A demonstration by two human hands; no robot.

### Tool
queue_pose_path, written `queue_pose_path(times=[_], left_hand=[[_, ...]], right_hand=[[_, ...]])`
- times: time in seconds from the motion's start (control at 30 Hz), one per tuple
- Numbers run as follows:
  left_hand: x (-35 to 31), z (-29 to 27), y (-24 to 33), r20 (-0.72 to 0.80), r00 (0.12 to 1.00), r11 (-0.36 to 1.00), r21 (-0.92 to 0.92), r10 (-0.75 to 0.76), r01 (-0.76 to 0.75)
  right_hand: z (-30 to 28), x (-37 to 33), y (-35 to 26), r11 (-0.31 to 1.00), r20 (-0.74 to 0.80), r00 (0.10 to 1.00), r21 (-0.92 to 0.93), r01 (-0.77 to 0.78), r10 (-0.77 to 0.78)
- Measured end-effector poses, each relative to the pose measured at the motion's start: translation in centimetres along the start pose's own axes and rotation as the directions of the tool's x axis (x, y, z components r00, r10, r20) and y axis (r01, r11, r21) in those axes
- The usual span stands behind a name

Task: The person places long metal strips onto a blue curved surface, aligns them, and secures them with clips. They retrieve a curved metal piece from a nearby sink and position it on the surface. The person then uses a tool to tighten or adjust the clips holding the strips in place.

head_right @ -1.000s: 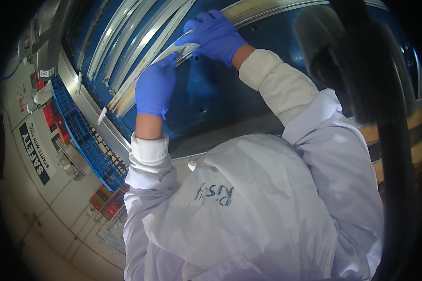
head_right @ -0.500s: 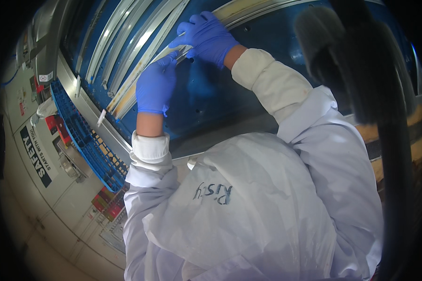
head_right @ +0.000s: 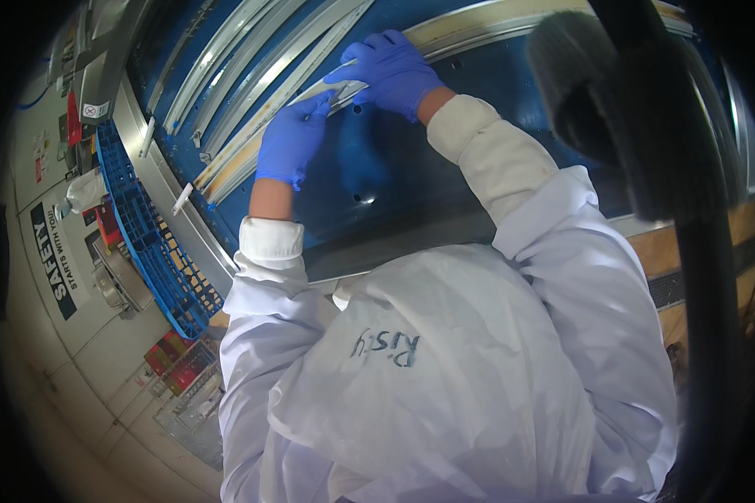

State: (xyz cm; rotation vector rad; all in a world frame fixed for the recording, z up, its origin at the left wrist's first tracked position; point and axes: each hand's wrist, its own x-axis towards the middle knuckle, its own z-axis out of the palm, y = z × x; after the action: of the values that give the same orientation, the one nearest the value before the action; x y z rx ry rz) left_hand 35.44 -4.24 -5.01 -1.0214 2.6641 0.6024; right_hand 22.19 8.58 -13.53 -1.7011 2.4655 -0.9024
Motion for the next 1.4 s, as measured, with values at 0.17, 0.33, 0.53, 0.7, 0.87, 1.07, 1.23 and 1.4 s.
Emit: queue_pose_path(times=[0.17,0.33,0.53,0.7,0.87,1.07,1.23,1.4], left_hand=[[-2.1,-3.6,-11.6,-0.02,0.986,0.985,-0.054,-0.163,0.162],[-7.4,-7.0,-17.4,-0.203,0.929,0.941,0.072,-0.309,0.329],[-6.3,-1.1,-5.1,-0.259,0.963,0.992,-0.084,0.072,-0.097],[-4.3,0.8,1.3,-0.181,0.977,0.99,-0.056,0.115,-0.127],[-3.4,0.7,4.1,-0.101,0.991,0.99,0.1,-0.091,0.101],[-2.4,0.3,6.8,-0.068,0.98,0.953,0.232,-0.186,0.196],[-2.8,0.5,6.7,-0.102,0.987,0.964,0.223,-0.126,0.146],[-2.8,0.2,6.7,-0.053,0.987,0.97,0.187,-0.149,0.156]], right_hand=[[-1.9,-1.3,2.3,1.0,-0.096,0.995,0.009,-0.027,0.028],[-4.5,-2.4,4.6,0.997,-0.066,0.996,-0.027,-0.067,0.065],[-4.4,-2.2,4.7,0.989,-0.024,1.0,-0.144,-0.005,0.001],[-4.1,-2.5,4.9,0.973,-0.034,0.997,-0.223,0.061,-0.07],[-3.9,-2.5,5.0,0.984,-0.028,0.998,-0.172,0.042,-0.047],[-3.9,-2.4,5.2,0.959,0.062,0.996,-0.269,0.085,-0.071],[-4.4,-2.0,5.3,0.97,0.128,0.989,-0.225,0.095,-0.067],[-4.5,-2.1,5.4,0.973,0.129,0.99,-0.218,0.081,-0.053]])
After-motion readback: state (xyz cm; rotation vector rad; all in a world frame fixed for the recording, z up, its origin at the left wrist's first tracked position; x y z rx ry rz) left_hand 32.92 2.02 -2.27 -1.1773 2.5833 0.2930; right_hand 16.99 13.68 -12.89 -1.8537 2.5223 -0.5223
